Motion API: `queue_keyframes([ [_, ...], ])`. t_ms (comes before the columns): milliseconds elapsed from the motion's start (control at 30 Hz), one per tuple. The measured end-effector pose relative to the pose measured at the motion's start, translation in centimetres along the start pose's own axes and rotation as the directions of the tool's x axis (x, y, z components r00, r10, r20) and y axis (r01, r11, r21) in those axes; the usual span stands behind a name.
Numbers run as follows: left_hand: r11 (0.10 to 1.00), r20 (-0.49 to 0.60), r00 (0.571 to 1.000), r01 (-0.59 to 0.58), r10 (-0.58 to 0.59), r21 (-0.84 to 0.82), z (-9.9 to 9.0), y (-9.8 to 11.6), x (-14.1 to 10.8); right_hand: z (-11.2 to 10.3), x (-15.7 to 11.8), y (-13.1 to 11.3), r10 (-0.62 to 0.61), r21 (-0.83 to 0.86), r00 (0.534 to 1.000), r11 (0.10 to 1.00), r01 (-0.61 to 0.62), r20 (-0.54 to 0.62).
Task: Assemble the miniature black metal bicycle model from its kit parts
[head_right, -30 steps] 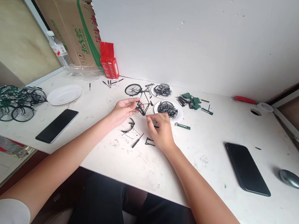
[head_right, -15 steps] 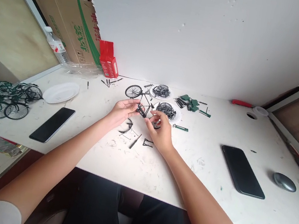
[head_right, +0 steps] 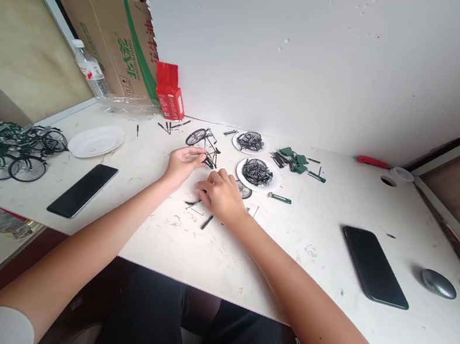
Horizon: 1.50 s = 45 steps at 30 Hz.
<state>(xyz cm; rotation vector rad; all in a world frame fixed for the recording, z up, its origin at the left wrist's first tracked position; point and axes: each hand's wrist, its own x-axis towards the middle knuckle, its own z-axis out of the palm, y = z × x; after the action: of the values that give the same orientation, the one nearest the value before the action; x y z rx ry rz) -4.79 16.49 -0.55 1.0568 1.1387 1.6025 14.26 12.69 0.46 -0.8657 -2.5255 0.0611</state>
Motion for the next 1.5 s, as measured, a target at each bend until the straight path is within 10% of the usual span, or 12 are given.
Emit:
queue_keyframes([
  [533, 0.995, 0.019, 0.997, 0.079, -0.078, -0.064, 0.9, -0.4, -0.6, -1.6, -1.9, 2.1, -0.030, 0.280, 0.985, 0.957, 0.077, -0.168],
  [733, 0.989, 0.074, 0.992, 0.112, -0.105, -0.095, 1.2, -0.6, -1.4, -1.0, -3.1, 3.8, 0.346, 0.411, 0.857, 0.894, -0.177, -0.382],
  [1500, 0.956, 0.298, 0.938, 0.237, -0.179, -0.171, 2.2, 0.2, -3.0, -1.3, -3.0, 2.4, 0.543, 0.651, 0.768, 0.725, -0.225, -0.340],
])
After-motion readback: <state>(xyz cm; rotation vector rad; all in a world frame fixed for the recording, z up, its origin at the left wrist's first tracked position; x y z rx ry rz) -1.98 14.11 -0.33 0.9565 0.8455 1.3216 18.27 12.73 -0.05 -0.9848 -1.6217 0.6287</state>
